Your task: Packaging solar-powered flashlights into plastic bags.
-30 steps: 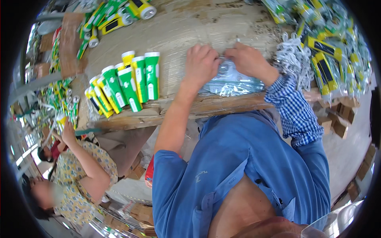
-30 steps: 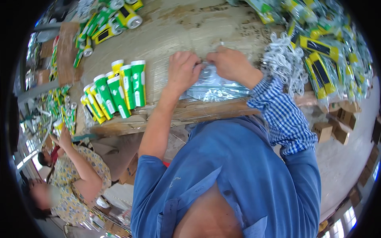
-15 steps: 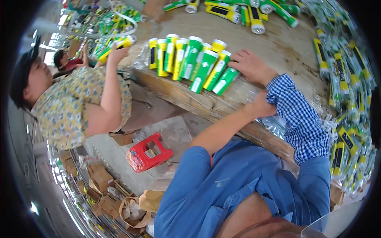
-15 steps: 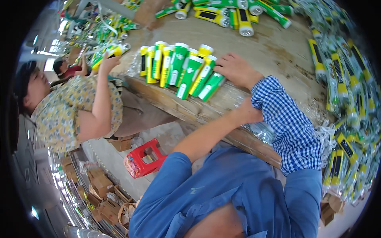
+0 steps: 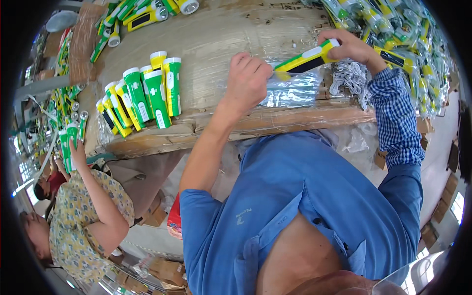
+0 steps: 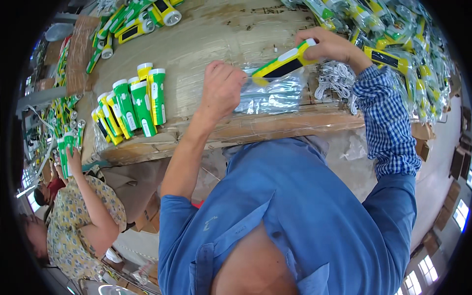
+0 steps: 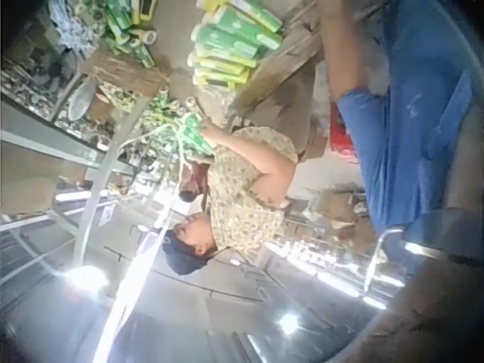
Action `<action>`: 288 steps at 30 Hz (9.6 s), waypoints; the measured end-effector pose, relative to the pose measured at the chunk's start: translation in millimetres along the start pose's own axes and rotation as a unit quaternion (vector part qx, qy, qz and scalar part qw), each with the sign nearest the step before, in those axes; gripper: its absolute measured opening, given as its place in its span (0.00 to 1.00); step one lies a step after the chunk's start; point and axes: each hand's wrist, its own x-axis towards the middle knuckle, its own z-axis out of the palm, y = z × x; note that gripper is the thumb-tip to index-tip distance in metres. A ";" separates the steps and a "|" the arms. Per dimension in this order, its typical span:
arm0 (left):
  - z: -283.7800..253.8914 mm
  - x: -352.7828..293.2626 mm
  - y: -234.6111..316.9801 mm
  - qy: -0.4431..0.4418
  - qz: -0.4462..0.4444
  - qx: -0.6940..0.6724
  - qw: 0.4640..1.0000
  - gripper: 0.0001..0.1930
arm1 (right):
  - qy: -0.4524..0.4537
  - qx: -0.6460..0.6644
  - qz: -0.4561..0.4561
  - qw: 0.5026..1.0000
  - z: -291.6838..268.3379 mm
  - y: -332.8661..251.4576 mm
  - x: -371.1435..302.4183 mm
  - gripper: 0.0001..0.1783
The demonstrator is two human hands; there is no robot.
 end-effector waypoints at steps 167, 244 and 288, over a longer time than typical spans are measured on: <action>16.4 -18.4 19.3 -0.009 -0.014 0.056 0.998 0.13 | 0.056 -0.184 -0.400 0.896 129.2 -108.4 119.2 0.27; -31.1 -1.2 91.5 -0.256 -0.036 0.071 0.963 0.25 | 0.426 0.037 0.086 0.900 23.8 62.2 -100.0 0.22; -59.2 -32.0 44.8 0.031 -0.284 -0.084 0.955 0.03 | 0.112 -0.214 -0.262 0.934 130.2 -83.2 15.2 0.10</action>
